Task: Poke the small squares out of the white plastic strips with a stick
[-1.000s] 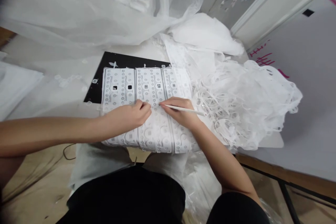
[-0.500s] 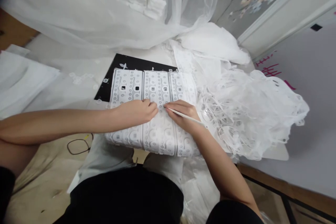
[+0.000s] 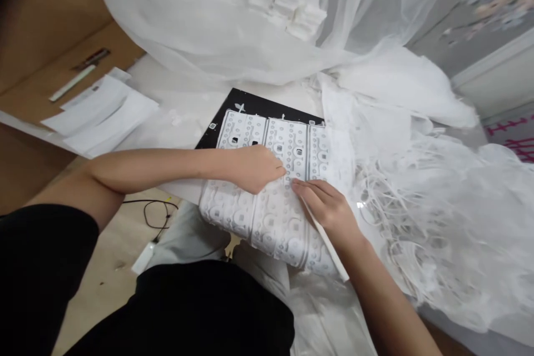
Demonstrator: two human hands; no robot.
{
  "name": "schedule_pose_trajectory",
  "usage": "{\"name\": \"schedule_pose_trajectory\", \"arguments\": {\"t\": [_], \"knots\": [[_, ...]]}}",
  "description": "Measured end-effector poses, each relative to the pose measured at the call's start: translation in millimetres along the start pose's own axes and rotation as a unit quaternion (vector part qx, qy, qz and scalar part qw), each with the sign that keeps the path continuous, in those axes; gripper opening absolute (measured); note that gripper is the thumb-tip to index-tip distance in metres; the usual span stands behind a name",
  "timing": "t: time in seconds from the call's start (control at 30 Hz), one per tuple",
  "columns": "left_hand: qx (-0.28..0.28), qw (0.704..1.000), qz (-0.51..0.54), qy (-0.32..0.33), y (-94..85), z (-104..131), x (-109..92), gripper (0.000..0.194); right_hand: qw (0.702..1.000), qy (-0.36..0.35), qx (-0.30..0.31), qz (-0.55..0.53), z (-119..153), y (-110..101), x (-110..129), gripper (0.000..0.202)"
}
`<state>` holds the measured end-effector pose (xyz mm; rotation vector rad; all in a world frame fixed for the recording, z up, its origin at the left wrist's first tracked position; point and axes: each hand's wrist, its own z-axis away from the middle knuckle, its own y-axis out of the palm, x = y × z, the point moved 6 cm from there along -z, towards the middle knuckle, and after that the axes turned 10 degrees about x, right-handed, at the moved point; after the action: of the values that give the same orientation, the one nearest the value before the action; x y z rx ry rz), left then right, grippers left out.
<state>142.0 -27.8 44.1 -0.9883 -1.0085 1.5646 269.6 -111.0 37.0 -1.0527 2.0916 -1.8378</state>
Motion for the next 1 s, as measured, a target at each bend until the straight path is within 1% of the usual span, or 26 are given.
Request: {"name": "schedule_pose_trajectory", "arguments": {"t": [0.13,0.27,0.4,0.47,0.57,0.63,0.7,0.77,0.8,0.83,0.9,0.97,1.0], "knots": [[0.002,0.999,0.019,-0.028,1.9,-0.7,0.8,0.015,0.998,0.013,-0.057,0.024,-1.5,0.4,0.7,0.026],[0.005,0.998,0.042,-0.042,5.4,-2.7,0.0,0.011,0.994,0.045,-0.084,0.049,-3.2,0.9,3.0,0.023],[-0.015,0.996,0.044,-0.08,8.4,-3.7,4.2,0.011,0.99,0.081,-0.104,0.049,-2.6,2.4,2.2,0.016],[-0.022,0.996,0.036,-0.085,8.4,-3.2,6.7,0.014,0.986,0.119,-0.11,0.047,-1.2,4.0,-4.6,0.014],[-0.023,0.996,0.04,-0.072,6.2,-1.0,12.2,0.019,0.965,0.212,-0.144,0.053,3.5,1.3,-22.7,0.016],[-0.035,0.995,0.071,-0.065,3.7,1.4,17.4,0.023,0.945,0.277,-0.168,0.038,7.4,-2.4,-35.6,0.018],[-0.066,0.988,0.127,-0.064,1.8,4.2,23.9,0.025,0.933,0.312,-0.181,0.002,9.0,-5.0,-44.5,0.019],[-0.118,0.97,0.202,-0.067,1.0,7.3,31.1,0.027,0.934,0.307,-0.174,-0.051,6.4,-4.8,-49.2,0.021],[-0.145,0.956,0.246,-0.072,1.6,9.0,35.3,0.029,0.936,0.299,-0.167,-0.084,4.5,-3.9,-51.2,0.022],[-0.167,0.938,0.293,-0.08,3.2,10.5,39.6,0.033,0.935,0.293,-0.162,-0.12,2.9,-2.8,-53.6,0.025],[-0.195,0.895,0.388,-0.099,8.7,12.6,47.9,0.04,0.923,0.296,-0.161,-0.188,2.0,-1.4,-60.8,0.035],[-0.217,0.858,0.452,-0.107,13.1,14.4,53.4,0.036,0.904,0.314,-0.184,-0.223,5.1,-4.0,-69.9,0.037],[-0.232,0.849,0.463,-0.104,13.5,15.6,54.8,0.029,0.897,0.322,-0.203,-0.226,7.8,-7.2,-74.1,0.035]]}}
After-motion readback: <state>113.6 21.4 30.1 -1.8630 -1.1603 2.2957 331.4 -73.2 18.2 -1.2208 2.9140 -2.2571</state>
